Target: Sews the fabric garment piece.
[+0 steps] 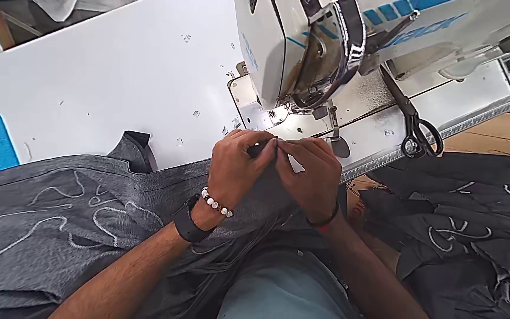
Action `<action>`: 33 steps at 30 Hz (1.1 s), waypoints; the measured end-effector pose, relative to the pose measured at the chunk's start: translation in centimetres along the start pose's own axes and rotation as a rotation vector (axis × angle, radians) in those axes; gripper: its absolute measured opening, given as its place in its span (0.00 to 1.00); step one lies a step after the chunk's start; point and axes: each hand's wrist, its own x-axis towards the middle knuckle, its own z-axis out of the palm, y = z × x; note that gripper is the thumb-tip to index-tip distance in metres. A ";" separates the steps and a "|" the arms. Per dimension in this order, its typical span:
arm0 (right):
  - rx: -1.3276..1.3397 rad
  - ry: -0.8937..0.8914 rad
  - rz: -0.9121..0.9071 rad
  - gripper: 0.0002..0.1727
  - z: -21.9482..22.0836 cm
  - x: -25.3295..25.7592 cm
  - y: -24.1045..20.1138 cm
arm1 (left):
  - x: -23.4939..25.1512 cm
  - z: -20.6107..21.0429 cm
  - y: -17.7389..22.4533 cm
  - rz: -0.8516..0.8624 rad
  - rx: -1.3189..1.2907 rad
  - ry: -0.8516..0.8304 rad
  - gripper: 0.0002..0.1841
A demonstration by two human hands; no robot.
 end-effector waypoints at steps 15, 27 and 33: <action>0.334 -0.164 0.361 0.02 -0.6 1.8 0.5 | 0.4 -1.5 0.7 -0.151 -0.079 -0.165 0.08; -0.266 -0.037 -0.139 0.09 -0.1 0.7 -0.7 | 0.3 -0.6 0.3 -0.073 0.023 -0.062 0.11; -0.102 -0.137 0.149 0.07 0.6 1.0 -0.3 | 1.3 -1.4 0.0 -0.324 -0.204 -0.159 0.14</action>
